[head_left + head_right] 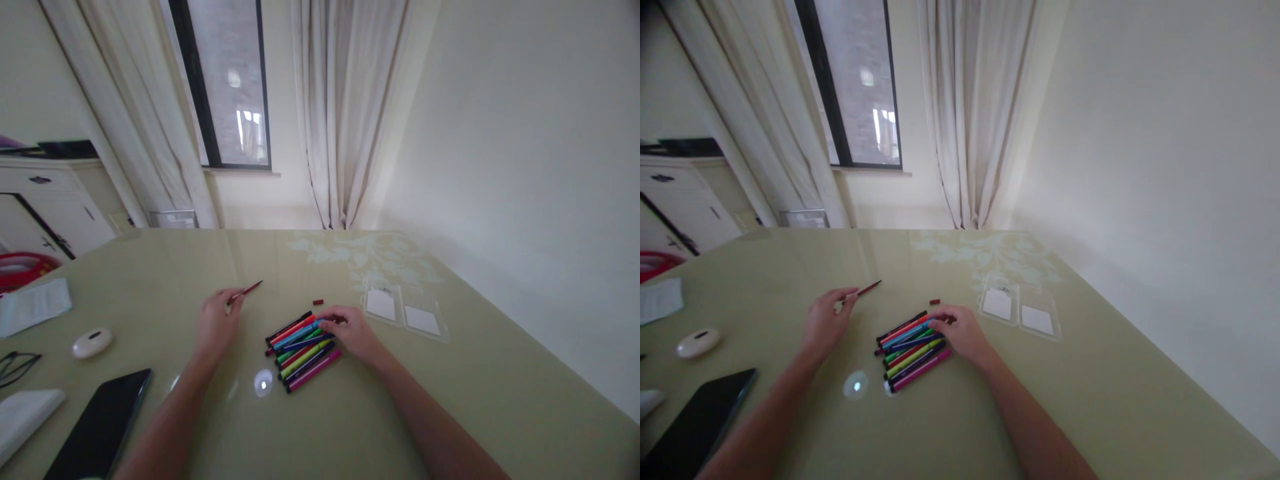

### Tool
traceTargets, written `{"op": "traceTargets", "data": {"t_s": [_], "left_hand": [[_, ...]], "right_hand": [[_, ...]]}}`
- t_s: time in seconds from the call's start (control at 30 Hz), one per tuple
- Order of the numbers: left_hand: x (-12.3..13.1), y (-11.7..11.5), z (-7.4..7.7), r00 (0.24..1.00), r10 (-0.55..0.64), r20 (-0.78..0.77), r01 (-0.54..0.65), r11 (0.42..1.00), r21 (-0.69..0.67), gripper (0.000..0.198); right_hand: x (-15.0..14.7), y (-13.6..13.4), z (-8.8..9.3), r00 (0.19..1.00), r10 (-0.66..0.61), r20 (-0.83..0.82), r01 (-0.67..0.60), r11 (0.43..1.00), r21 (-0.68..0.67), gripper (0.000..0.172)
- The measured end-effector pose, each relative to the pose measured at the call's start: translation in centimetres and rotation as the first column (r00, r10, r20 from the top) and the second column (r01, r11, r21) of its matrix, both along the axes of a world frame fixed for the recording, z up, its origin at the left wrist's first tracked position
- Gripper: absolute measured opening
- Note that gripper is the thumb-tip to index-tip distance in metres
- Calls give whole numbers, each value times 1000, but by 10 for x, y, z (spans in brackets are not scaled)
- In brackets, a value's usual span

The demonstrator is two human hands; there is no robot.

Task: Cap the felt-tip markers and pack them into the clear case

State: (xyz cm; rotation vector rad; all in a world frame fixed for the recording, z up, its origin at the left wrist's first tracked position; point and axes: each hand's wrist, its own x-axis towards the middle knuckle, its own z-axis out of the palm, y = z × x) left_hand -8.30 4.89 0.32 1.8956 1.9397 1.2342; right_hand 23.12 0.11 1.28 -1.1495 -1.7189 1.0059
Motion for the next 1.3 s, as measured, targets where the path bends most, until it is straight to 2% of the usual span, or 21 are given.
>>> {"op": "traceTargets", "data": {"t_s": [0.1, 0.17, 0.23, 0.37, 0.5, 0.53, 0.6, 0.63, 0.7, 0.77, 0.87, 0.93, 1.0, 1.13, 1.2, 1.3], "left_hand": [[-18, 4, -11, 951, 146, -271, -168, 984, -59, 47], [-21, 3, -15, 926, 163, -341, -215, 969, -120, 44], [-20, 2, -16, 927, 156, -342, -216, 965, -146, 38], [-19, 4, -16, 993, 95, -71, -103, 988, -112, 32], [-11, 10, -12, 980, 11, 199, 5, 997, -78, 36], [-6, 10, -9, 946, -29, 322, 50, 997, -55, 39], [5, 8, -4, 804, -121, 582, 142, 990, 9, 47], [11, 6, -1, 719, -160, 676, 180, 983, 41, 51], [22, -1, 6, 606, -209, 767, 238, 968, 75, 55], [30, -9, 12, 566, -237, 790, 282, 956, 86, 54], [39, -20, 22, 590, -256, 766, 314, 946, 74, 49], [42, -25, 27, 611, -259, 748, 325, 944, 61, 47], [44, -28, 31, 614, -264, 744, 338, 940, 55, 47], [48, -33, 35, 584, -294, 757, 381, 922, 64, 45], [49, -35, 35, 571, -313, 759, 407, 911, 69, 45], [52, -38, 34, 574, -335, 747, 438, 897, 66, 44]], "right_hand": [[2, 3, -2, 990, -28, 141, 9, 991, 132, 25], [4, 8, -5, 971, -105, 216, 51, 969, 240, 29], [6, 14, -11, 931, -190, 311, 85, 943, 323, 33], [7, 20, -20, 829, -225, 512, 51, 942, 332, 40], [5, 19, -19, 779, -209, 592, 23, 952, 305, 37], [5, 19, -18, 781, -213, 587, 29, 951, 307, 32], [5, 19, -16, 783, -243, 572, 59, 945, 320, 22], [5, 20, -16, 783, -259, 565, 75, 942, 328, 18], [5, 21, -18, 790, -273, 549, 92, 938, 335, 16], [6, 23, -22, 818, -266, 511, 97, 938, 334, 16], [9, 27, -28, 863, -322, 389, 187, 919, 347, 24], [11, 29, -28, 894, -378, 242, 289, 897, 335, 25], [14, 28, -22, 922, -384, 57, 357, 897, 260, 24], [17, 18, -1, 911, -291, -292, 314, 949, 36, 29], [15, 11, 10, 881, -258, -398, 275, 961, -13, 27], [9, 2, 20, 849, -237, -472, 255, 967, -26, 24]]}}
